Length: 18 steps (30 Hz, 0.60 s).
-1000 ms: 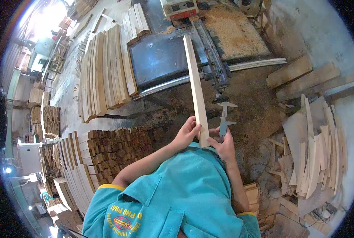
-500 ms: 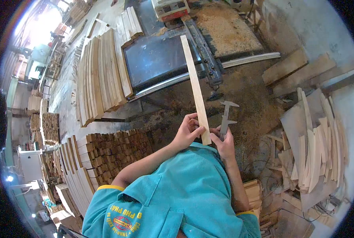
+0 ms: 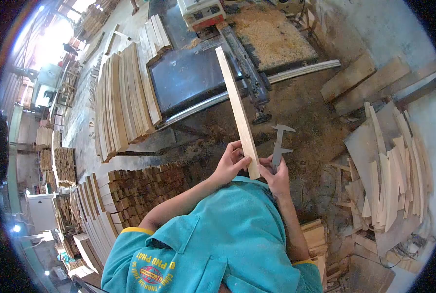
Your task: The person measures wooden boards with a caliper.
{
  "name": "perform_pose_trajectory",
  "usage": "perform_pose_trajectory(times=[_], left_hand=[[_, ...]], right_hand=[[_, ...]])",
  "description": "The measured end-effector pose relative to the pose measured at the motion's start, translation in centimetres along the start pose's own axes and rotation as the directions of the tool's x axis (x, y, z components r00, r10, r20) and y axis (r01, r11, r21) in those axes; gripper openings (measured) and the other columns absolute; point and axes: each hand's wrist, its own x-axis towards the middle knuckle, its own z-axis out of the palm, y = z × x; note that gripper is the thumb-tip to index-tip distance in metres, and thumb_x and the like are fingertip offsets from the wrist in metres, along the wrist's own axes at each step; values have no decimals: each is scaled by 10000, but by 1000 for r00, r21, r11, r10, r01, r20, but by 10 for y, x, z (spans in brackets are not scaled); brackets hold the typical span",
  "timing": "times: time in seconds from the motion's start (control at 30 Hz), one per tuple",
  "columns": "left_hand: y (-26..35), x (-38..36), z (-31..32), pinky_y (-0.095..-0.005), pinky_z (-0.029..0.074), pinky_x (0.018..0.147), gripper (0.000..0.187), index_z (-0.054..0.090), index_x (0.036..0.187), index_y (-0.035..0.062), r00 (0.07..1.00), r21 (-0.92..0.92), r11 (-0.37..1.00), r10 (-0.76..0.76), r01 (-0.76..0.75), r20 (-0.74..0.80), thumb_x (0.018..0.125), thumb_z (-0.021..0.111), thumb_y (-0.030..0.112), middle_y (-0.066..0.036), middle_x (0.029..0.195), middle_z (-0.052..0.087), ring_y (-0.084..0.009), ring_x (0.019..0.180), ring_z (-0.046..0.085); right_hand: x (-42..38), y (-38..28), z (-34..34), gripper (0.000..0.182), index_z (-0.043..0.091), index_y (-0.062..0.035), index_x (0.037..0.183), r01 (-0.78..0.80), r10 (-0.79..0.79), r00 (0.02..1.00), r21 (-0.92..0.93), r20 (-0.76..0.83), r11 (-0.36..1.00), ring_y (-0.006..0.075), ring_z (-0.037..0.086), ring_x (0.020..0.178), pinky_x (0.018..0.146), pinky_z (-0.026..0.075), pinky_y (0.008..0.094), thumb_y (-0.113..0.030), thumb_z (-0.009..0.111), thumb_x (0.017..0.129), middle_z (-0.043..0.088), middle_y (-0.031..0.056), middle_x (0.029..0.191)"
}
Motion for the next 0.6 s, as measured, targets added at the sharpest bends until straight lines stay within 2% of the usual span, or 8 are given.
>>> perform_pose_trajectory(times=[0.1, 0.17, 0.2, 0.27, 0.33, 0.47, 0.6], left_hand=[[0, 1, -3, -337, 583, 849, 601, 352, 1497, 45, 998, -90, 995, -31, 35, 48, 1026, 702, 178, -100, 1133, 659, -159, 1009, 672], [6, 0, -3, -414, 588, 955, 543, 347, 1503, 50, 994, -85, 993, -81, 87, 70, 1063, 633, 193, -156, 1309, 628, -238, 1171, 654], [9, -1, -3, -414, 588, 955, 543, 347, 1503, 50, 994, -84, 993, -80, 86, 69, 1063, 633, 193, -156, 1309, 628, -238, 1171, 654], [16, -2, -5, -465, 577, 1025, 508, 354, 1499, 60, 973, -292, 930, -193, 222, 124, 1068, 600, 168, -180, 1360, 612, -288, 1248, 644], [15, -3, -8, -475, 579, 1026, 496, 357, 1499, 65, 971, -316, 920, -197, 230, 134, 1069, 586, 159, -184, 1372, 608, -301, 1260, 642], [14, -3, -11, -487, 585, 1021, 479, 362, 1497, 70, 970, -393, 891, -179, 230, 163, 1070, 566, 144, -182, 1385, 602, -306, 1263, 645], [13, -3, -13, -489, 585, 1019, 488, 360, 1502, 75, 972, -393, 893, -165, 219, 168, 1069, 571, 149, -170, 1387, 604, -303, 1258, 648]], right_hand=[[-1, -7, 4, 449, 481, -44, 1186, 28, -28, 999, 6, 26, 1000, 187, 704, 1009, 883, 579, 352, -11, 806, 878, 715, 148, 1140], [-2, -11, 6, 470, 480, -52, 1179, 17, -18, 999, 32, 40, 999, 182, 706, 995, 878, 582, 347, -2, 822, 860, 715, 150, 1138], [-3, -16, 9, 479, 480, -59, 1174, 8, -11, 998, 48, 60, 999, 180, 702, 999, 887, 583, 349, -4, 831, 853, 715, 148, 1139], [-2, -14, 8, 487, 480, -66, 1169, -2, -3, 997, 64, 80, 998, 179, 699, 1004, 895, 584, 352, -7, 840, 846, 715, 146, 1139], [2, -9, 6, 474, 480, -73, 1158, 72, -66, 992, -50, 105, 996, 183, 696, 1022, 914, 587, 363, -8, 836, 852, 716, 138, 1134], [1, -10, 8, 471, 480, -79, 1150, 30, -32, 992, 18, 123, 999, 188, 693, 1038, 920, 587, 365, -14, 838, 852, 717, 128, 1125], [0, -13, 10, 464, 482, -74, 1149, -4, -3, 994, 61, 111, 998, 201, 700, 1038, 918, 597, 376, -22, 837, 855, 711, 135, 1135]])
